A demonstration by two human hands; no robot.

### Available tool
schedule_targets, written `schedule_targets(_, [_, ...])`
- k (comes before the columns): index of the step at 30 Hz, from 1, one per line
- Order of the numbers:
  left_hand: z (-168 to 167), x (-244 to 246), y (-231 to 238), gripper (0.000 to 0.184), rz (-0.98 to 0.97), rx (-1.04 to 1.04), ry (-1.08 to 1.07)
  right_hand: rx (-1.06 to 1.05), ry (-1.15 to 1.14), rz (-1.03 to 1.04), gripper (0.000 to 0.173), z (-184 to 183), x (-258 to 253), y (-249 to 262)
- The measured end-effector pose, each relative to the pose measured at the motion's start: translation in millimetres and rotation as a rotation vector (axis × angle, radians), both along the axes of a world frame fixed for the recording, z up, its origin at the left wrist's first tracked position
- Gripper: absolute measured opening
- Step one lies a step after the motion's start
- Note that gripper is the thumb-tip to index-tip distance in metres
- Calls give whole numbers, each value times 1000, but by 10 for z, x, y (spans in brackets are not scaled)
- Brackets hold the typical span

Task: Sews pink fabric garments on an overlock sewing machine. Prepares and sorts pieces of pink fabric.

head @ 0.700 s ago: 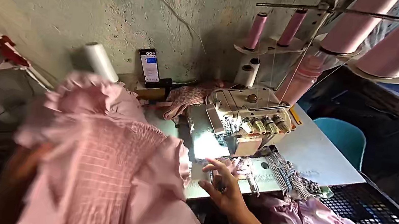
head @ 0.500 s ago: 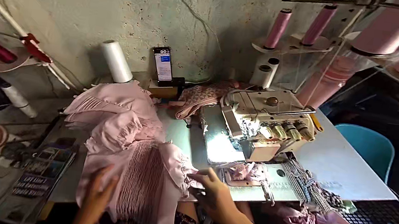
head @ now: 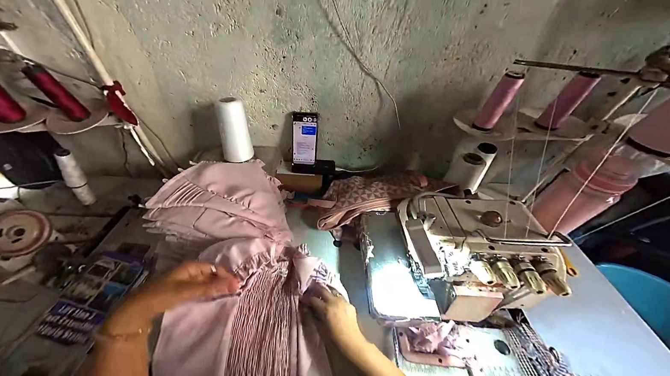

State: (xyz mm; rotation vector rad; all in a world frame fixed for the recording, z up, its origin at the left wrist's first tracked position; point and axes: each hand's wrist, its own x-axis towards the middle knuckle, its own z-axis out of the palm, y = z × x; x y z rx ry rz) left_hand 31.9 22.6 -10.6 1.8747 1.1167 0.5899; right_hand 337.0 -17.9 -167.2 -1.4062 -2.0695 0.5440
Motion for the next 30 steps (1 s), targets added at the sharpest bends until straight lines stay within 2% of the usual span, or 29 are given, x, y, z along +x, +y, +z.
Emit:
schedule_targets(2, [275, -31, 364, 33, 290, 245, 9, -52, -42, -14, 30, 92, 15, -204])
schedule_targets(4, [315, -117, 896, 39, 615, 446, 210, -83, -30, -33, 31, 165, 16, -443])
schedule_targets(6, [325, -146, 1266, 64, 823, 398, 455, 23, 33, -67, 29, 135, 31, -646])
schedule_targets(7, [313, -161, 1402, 72, 856, 329, 548, 74, 58, -80, 29, 124, 57, -717])
schedule_targets(8, [290, -188, 1520, 71, 858, 281, 612, 111, 74, -95, 28, 125, 92, -769])
schedule_targets(10, [261, -242, 1674, 56, 831, 294, 640, 160, 105, -123, 28, 149, 171, -814])
schedule_targets(13, [409, -140, 1660, 41, 775, 420, 523, 202, 167, -139, 34, 188, 247, -804])
schedule_targets(17, [807, 203, 1328, 39, 564, 593, 129, 244, 374, -90, 37, 328, 330, -784])
schedule_targets(21, [1202, 603, 488, 34, 276, 807, 11, 330, 634, -83, 25, 705, 425, -752])
schedule_targets(23, [1323, 803, -6, 31, 151, 813, -64, 279, 809, -66, 36, 981, 475, -765])
schedule_targets(25, [1310, 991, -470, 27, 26, 801, -167, 81, 1036, 21, 60, 1227, 552, -811])
schedule_targets(26, [1243, 1079, -663, 25, -17, 795, -209, -35, 1149, 84, 67, 1306, 598, -849])
schedule_targets(27, [1140, 1157, -820, 24, -62, 780, -248, -136, 1249, 128, 61, 1352, 638, -912])
schedule_targets(29, [880, 1302, -1036, 22, -167, 723, -350, -299, 1354, 171, 19, 1370, 734, -1065])
schedule_targets(30, [742, 1365, -1096, 23, -208, 688, -405, -326, 1348, 199, 8, 1352, 809, -1151])
